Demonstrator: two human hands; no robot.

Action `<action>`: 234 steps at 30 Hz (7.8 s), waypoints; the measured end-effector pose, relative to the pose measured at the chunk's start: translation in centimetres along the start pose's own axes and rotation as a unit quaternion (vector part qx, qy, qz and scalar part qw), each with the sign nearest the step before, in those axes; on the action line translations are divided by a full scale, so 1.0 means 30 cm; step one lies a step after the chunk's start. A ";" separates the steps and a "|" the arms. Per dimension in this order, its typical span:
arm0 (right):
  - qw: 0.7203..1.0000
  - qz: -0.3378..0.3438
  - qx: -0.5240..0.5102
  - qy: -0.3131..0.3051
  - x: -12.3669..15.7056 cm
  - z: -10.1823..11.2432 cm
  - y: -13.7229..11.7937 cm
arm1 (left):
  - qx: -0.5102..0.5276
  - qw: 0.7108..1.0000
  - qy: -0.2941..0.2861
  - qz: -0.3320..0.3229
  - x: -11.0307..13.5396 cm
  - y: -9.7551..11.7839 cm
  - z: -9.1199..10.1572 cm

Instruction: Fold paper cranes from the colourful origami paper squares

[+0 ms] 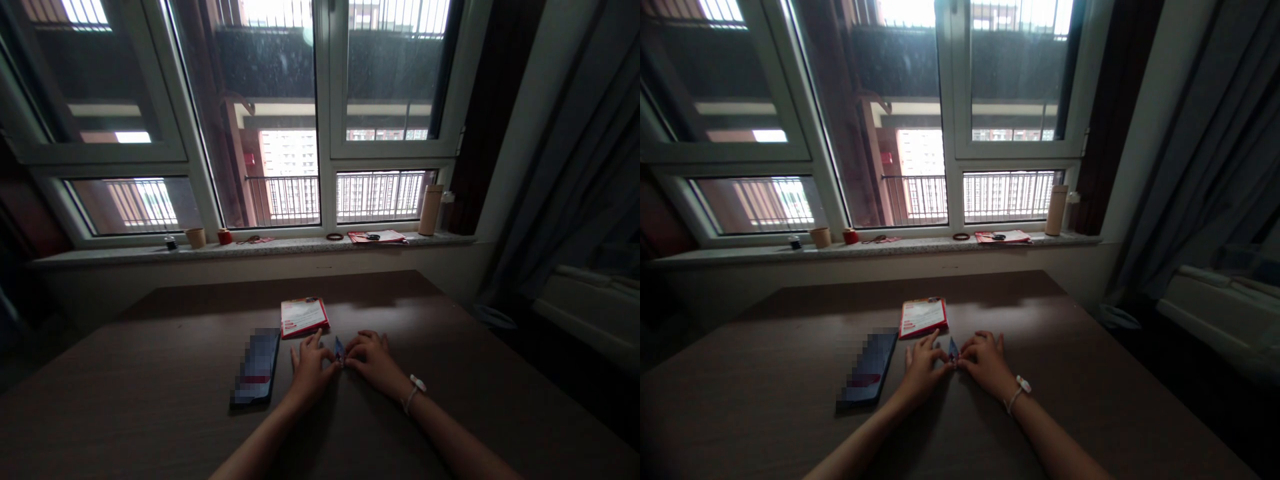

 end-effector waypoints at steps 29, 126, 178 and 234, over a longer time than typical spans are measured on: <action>0.998 -0.059 0.020 0.014 -0.004 -0.029 0.014 | -0.001 0.999 0.008 0.043 0.014 0.018 0.006; 0.996 -0.058 0.052 0.045 -0.019 -0.043 0.008 | -0.048 0.998 0.041 0.027 0.007 0.008 0.013; 0.992 -0.083 0.089 0.045 -0.026 -0.046 0.018 | -0.061 0.998 0.034 0.001 0.013 0.020 0.042; 0.995 -0.029 0.060 0.078 -0.025 0.031 0.035 | -0.064 0.992 0.007 -0.111 -0.005 0.019 0.014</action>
Point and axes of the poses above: each hand's wrist, its own x-axis away from the middle knuckle, its own z-axis out of the back of the hand, y = z × x, the point moved 6 cm from there along -x, towards the middle knuckle, and after that the axes turned 10 degrees about -y, right-handed, at the moved point
